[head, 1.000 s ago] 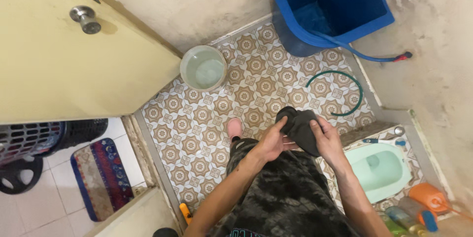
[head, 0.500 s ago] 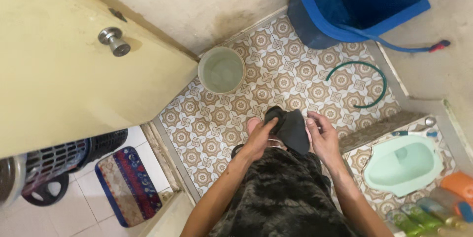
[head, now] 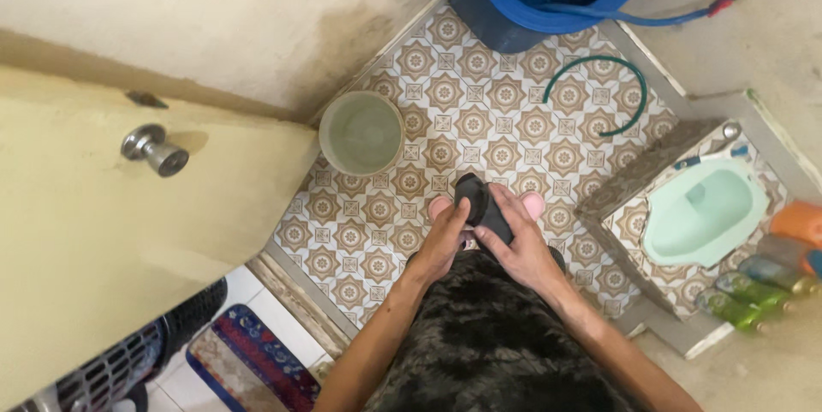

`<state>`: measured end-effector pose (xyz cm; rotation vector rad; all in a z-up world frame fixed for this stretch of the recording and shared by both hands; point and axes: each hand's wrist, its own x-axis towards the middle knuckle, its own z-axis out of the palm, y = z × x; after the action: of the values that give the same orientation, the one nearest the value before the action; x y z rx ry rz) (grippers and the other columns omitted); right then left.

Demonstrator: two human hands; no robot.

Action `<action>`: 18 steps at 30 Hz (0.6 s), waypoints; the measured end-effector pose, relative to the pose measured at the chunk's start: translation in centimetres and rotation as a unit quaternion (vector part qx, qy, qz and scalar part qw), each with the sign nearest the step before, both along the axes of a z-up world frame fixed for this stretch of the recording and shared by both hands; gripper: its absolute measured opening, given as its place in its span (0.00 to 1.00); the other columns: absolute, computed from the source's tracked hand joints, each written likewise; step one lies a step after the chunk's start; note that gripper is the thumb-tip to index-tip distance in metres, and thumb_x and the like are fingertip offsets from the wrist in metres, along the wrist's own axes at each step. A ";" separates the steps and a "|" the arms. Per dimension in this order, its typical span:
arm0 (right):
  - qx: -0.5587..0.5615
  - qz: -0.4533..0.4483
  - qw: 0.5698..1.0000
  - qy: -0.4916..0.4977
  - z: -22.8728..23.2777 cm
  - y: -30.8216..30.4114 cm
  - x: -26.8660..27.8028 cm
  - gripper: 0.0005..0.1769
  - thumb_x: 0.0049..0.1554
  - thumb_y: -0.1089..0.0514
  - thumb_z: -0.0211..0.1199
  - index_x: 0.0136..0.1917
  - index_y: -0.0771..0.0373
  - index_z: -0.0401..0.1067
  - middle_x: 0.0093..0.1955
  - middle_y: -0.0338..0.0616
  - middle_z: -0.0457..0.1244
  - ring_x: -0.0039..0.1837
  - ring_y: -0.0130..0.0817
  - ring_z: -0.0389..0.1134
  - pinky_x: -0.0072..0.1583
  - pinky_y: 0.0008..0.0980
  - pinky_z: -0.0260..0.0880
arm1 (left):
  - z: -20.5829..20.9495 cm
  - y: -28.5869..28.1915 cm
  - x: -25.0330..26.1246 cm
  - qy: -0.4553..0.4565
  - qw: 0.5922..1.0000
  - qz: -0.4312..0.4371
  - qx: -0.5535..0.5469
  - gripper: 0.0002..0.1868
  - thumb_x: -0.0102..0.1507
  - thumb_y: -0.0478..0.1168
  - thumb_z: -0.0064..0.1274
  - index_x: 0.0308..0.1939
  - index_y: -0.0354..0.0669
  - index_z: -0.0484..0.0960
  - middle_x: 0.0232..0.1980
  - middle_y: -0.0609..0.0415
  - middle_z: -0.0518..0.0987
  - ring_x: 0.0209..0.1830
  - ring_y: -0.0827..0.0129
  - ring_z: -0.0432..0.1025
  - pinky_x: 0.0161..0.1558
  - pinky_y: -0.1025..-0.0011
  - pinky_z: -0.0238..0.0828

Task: The person wets a cloth in a blue tub, then wipes a section of the wall near the floor with the cloth. The person repeatedly rubs the same area of the wall with the cloth.

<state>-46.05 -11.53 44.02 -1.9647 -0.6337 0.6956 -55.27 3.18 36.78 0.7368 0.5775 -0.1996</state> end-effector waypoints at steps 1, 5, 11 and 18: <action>0.011 -0.017 1.000 0.000 -0.2 -0.1 -0.1 0.36 0.59 0.52 0.64 0.75 0.70 0.60 0.78 0.62 0.54 0.80 0.53 0.53 0.75 0.43 0.52 | -0.2 0.0 -0.2 -0.013 1.000 -0.017 0.008 0.29 0.71 0.61 0.42 0.65 0.46 0.75 0.60 0.56 0.77 0.54 0.72 0.72 0.51 0.68 0.70; -0.012 -0.131 0.980 0.149 -1.0 -0.6 -0.1 0.27 0.63 0.54 0.58 0.72 0.67 0.68 0.62 0.56 0.67 0.66 0.51 0.68 0.65 0.39 0.66 | -0.9 0.2 -0.1 -0.038 0.993 0.092 -0.062 0.26 0.73 0.63 0.44 0.58 0.45 0.71 0.58 0.53 0.75 0.57 0.64 0.71 0.55 0.59 0.71; 0.239 -0.226 0.848 0.416 -1.1 -2.0 0.1 0.23 0.67 0.53 0.59 0.70 0.69 0.70 0.49 0.50 0.70 0.45 0.40 0.71 0.46 0.34 0.74 | 0.6 1.3 1.8 -0.004 0.988 0.058 -0.144 0.38 0.68 0.72 0.36 0.66 0.47 0.71 0.63 0.50 0.74 0.64 0.59 0.68 0.62 0.54 0.68; 0.169 -0.045 0.954 0.244 0.9 -2.0 1.0 0.19 0.63 0.53 0.63 0.62 0.67 0.76 0.49 0.51 0.72 0.50 0.38 0.72 0.53 0.36 0.73 | 2.3 -2.0 3.9 -0.121 0.888 -0.050 -0.441 0.42 0.72 0.73 0.32 0.79 0.50 0.65 0.77 0.41 0.66 0.77 0.48 0.61 0.74 0.48 0.57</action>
<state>-45.02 -13.53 44.91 -1.4234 -0.3283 0.9084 -51.40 1.18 39.06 -0.1033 0.1598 -0.4219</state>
